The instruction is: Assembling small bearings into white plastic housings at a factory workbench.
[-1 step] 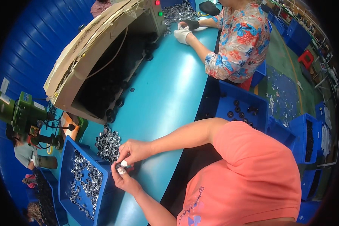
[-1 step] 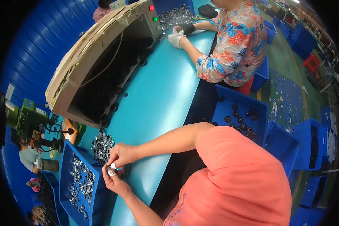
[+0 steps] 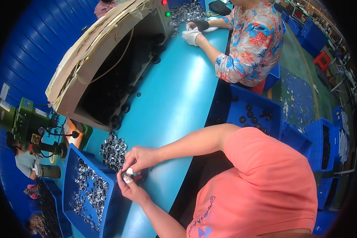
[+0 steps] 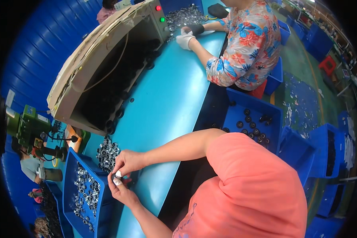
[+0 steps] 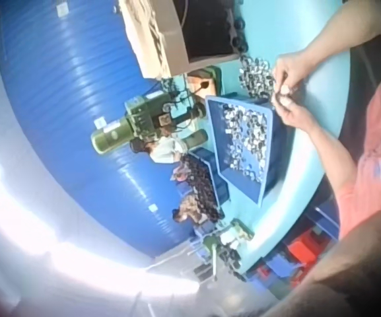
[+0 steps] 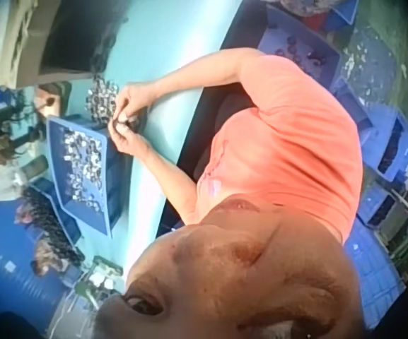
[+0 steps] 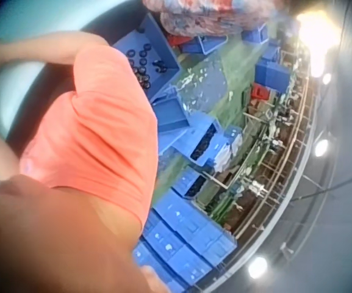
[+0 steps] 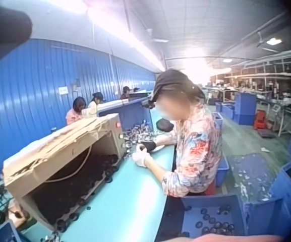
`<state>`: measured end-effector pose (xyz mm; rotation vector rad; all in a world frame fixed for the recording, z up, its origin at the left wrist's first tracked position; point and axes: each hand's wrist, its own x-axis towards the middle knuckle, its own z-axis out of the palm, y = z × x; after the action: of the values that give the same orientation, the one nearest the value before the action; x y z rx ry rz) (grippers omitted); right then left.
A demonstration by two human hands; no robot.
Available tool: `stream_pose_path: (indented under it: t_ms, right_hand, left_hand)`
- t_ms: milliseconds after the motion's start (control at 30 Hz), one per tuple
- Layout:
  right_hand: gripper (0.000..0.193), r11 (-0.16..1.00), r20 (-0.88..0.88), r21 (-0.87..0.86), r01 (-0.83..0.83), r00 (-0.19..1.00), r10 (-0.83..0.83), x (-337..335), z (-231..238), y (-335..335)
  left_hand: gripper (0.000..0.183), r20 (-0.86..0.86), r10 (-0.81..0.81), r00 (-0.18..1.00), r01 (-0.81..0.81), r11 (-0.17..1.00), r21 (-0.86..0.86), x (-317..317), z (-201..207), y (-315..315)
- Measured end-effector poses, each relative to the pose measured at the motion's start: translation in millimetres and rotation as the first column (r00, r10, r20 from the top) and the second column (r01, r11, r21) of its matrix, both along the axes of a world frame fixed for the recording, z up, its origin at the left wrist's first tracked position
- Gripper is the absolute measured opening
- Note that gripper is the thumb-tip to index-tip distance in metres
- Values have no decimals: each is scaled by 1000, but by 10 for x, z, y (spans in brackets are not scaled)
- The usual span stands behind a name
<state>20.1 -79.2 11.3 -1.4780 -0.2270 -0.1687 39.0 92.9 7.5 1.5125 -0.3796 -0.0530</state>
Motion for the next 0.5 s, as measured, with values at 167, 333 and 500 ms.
stream_pose_path:
  t_ms: [167, 333, 500]
  right_hand:
    - [28, 992, -99, 105, -70, 992, 80, 40, -57, -41]
    - [25, 987, -62, 135, -88, 993, 97, 35, -80, -16]
    - [23, 979, -77, 184, -93, 991, 108, -8, -85, 25]
  left_hand:
    - [36, -27, -81, 996, 79, 996, -48, 28, -83, 28]
    - [35, 11, -16, 1000, 16, 1000, 3, 16, -53, 34]
    - [28, 56, 78, 995, -82, 993, 82, 5, -71, 43]
